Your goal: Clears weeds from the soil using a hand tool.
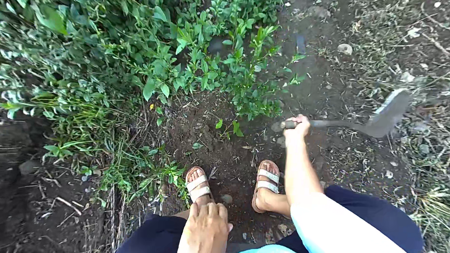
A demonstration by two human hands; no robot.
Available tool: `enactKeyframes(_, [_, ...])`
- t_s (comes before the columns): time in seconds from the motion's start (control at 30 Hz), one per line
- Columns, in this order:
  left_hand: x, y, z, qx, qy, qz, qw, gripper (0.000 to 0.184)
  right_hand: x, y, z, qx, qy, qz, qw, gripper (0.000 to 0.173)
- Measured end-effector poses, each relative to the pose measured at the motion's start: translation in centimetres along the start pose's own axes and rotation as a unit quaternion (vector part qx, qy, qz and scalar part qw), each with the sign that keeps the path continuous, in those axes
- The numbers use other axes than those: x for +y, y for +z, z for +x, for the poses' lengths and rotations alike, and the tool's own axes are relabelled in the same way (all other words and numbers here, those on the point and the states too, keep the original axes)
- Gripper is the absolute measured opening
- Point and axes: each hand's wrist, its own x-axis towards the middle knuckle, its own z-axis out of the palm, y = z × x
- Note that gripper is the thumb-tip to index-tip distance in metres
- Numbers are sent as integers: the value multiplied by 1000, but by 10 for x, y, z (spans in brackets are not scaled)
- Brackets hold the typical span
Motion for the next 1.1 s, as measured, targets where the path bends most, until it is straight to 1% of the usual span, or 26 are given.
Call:
enactKeyframes(0.03, [0,3,1,21,-1,20,1000,41,35,-11,-24,-23,54,-72,996,6])
enactKeyframes(0.07, [1,3,3,27,-5,36,999,40,78,-31,-49,-60,123,-147,980,15])
enactKeyframes(0.1, [1,2,6,22,-6,45,999,40,122,-54,-70,-105,188,-219,952,18])
enactKeyframes(0.13, [1,0,8,17,-4,50,999,40,156,-67,-89,-133,249,-285,916,12])
enactKeyframes(0.17, [2,-2,10,9,0,48,999,40,173,-66,-103,-132,302,-331,884,4])
enactKeyframes(0.2, [3,-6,14,0,2,42,999,40,177,-54,-111,-122,331,-347,869,3])
enactKeyframes(0.27, [4,-9,15,-16,12,35,999,38,164,-35,-120,-99,356,-327,870,6])
enactKeyframes(0.3, [5,-10,16,-23,18,31,999,38,154,-34,-118,-92,356,-314,875,7])
enactKeyframes(0.37, [7,-11,17,-9,32,31,999,39,135,-39,-106,-90,328,-315,886,7])
enactKeyframes(0.43, [4,-5,13,39,42,42,997,38,120,-46,-94,-73,262,-320,908,4])
enactKeyframes(0.5, [-3,2,10,77,48,41,995,36,95,-38,-73,-37,157,-279,947,5])
enactKeyframes(0.53, [-7,5,8,83,47,37,995,35,78,-32,-59,-15,102,-240,965,6])
enactKeyframes(0.6, [-13,4,5,58,29,18,998,37,42,-19,-25,35,16,-143,989,7])
enactKeyframes(0.67, [-16,2,5,48,10,5,999,40,8,-6,3,50,-42,-60,996,4])
enactKeyframes(0.7, [-16,0,5,52,8,5,999,41,-3,2,7,60,-57,-32,996,5])
enactKeyframes(0.73, [-15,-2,5,61,11,6,998,42,-6,9,2,63,-52,-22,996,10])
enactKeyframes(0.77, [-12,-2,4,78,17,14,997,41,6,12,-11,59,-24,-37,997,7])
enactKeyframes(0.8, [-8,-2,5,95,27,26,995,40,33,7,-32,45,32,-72,996,8])
enactKeyframes(0.83, [-4,-3,6,103,39,36,993,39,76,-7,-55,13,103,-136,985,18])
enactKeyframes(0.87, [0,-5,7,103,51,37,993,38,124,-24,-83,-31,177,-207,962,18])
enactKeyframes(0.9, [4,-7,10,93,67,32,993,38,161,-36,-111,-77,246,-269,928,13])
enactKeyframes(0.93, [7,-9,12,72,80,24,994,39,184,-40,-132,-102,302,-305,897,5])
enactKeyframes(0.97, [9,-11,16,52,85,16,995,40,190,-33,-142,-107,338,-315,880,6])
enactKeyframes(1.0, [10,-12,19,34,81,14,996,39,186,-21,-145,-108,357,-308,875,9])
enactKeyframes(1.03, [11,-11,22,25,71,19,997,38,176,-13,-143,-107,363,-298,877,11])
enactKeyframes(1.1, [12,-12,27,8,46,31,998,36,146,-11,-123,-92,340,-287,891,9])
